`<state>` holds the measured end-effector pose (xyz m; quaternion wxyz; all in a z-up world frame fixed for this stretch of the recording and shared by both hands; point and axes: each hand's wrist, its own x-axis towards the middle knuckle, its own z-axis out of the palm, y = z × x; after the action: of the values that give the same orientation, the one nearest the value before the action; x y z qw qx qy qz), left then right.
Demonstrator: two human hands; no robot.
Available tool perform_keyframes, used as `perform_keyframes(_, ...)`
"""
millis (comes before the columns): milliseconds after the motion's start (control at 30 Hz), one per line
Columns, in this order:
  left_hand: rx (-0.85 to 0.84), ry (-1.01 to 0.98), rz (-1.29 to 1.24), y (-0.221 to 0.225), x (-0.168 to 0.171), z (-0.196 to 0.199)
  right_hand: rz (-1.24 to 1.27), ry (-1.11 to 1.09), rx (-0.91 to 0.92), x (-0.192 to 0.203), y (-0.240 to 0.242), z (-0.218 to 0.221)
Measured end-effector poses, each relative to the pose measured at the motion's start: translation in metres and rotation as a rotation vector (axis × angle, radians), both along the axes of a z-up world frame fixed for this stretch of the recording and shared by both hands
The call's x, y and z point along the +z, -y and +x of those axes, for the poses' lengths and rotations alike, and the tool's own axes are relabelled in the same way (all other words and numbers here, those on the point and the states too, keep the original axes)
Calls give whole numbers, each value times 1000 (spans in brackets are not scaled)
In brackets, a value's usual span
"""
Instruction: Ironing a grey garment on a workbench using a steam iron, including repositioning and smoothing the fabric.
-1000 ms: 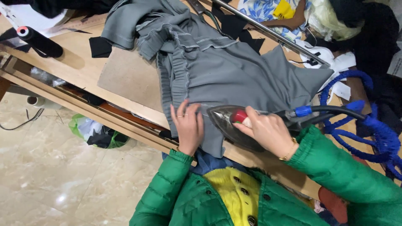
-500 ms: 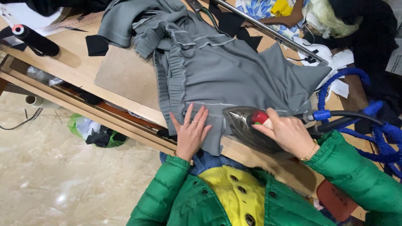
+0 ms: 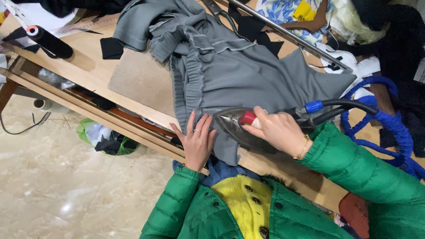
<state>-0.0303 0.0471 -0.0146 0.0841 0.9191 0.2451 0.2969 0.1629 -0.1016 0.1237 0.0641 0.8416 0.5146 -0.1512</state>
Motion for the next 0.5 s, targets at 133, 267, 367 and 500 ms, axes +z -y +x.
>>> perform_keyframes(133, -35, -15, -22, 1, 1, -1, -30, 4, -45, 4, 22, 4)
perform_keyframes(267, -62, -1, -22, 5, 4, 4, -76, -11, -138, 7, 51, 11)
perform_keyframes(367, -88, -22, -4, 9, 1, 9, -95, 4, -192, 1, 74, 18)
perform_keyframes(500, -148, -45, -3, 17, 0, 17, -114, 2, -272, 7, 89, 22)
